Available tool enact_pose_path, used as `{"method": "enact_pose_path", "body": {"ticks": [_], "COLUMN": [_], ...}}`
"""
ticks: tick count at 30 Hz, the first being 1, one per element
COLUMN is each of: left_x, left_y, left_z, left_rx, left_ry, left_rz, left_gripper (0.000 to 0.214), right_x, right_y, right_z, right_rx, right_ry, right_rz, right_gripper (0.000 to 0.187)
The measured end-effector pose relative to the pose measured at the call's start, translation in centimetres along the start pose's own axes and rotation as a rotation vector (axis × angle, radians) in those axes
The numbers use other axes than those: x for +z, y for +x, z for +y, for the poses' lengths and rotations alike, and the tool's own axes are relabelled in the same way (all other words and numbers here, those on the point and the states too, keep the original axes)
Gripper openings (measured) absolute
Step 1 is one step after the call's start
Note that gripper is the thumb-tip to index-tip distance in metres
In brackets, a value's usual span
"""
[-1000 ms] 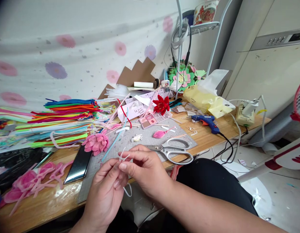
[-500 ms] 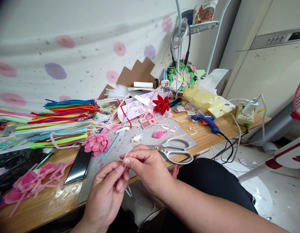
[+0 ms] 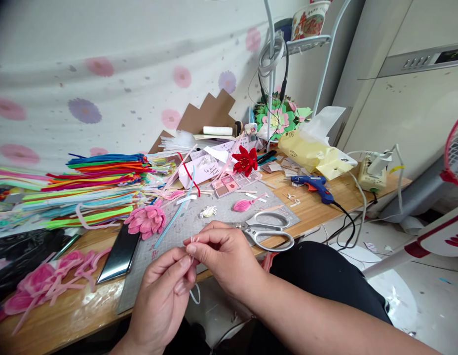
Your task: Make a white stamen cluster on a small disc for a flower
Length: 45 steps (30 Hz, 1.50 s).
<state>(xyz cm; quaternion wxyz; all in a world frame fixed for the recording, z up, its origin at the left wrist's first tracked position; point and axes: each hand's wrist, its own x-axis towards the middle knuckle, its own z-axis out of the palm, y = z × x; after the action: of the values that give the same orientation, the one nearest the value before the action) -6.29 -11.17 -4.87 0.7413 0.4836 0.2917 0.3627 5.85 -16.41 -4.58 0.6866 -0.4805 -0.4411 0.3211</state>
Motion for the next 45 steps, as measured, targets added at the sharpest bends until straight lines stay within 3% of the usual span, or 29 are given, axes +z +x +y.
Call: {"method": "enact_pose_path", "body": {"ticks": [6, 15, 22, 27, 31, 39, 42, 45], "left_x": [-0.5, -0.8, -0.7, -0.8, -1.3, -1.0, -1.2, -1.6], "left_y": [-0.1, 0.2, 0.4, -0.2, 0.0, 2.8, 3.2, 3.1], "left_z": [-0.4, -1.2, -0.7, -0.5, -0.2, 4.7, 5.5, 5.5], "left_rx": [0.049, 0.052, -0.033, 0.010, -0.021, -0.003, 0.010, 0.025], "left_ry": [0.076, 0.149, -0.032, -0.021, 0.032, -0.519, -0.583, -0.576], "left_rz": [-0.037, 0.019, 0.041, 0.029, -0.086, -0.112, -0.128, -0.141], "left_gripper": [0.028, 0.033, 0.034, 0.033, 0.028, 0.020, 0.017, 0.016], "right_x": [0.0, 0.6, 0.1, 0.8, 1.1, 1.2, 1.8, 2.3], "right_y": [0.1, 0.0, -0.2, -0.5, -0.2, 0.0, -0.1, -0.3], "right_z": [0.0, 0.7, 0.7, 1.0, 1.2, 1.7, 2.1, 2.4], "right_rx": [-0.001, 0.156, 0.297, 0.201, 0.168, 0.344, 0.421, 0.455], "right_ry": [0.011, 0.205, 0.371, 0.350, 0.358, 0.299, 0.328, 0.341], "right_rz": [0.023, 0.111, 0.079, 0.030, -0.012, -0.132, -0.226, -0.170], "right_gripper": [0.032, 0.030, 0.037, 0.018, 0.020, 0.036, 0.037, 0.033]}}
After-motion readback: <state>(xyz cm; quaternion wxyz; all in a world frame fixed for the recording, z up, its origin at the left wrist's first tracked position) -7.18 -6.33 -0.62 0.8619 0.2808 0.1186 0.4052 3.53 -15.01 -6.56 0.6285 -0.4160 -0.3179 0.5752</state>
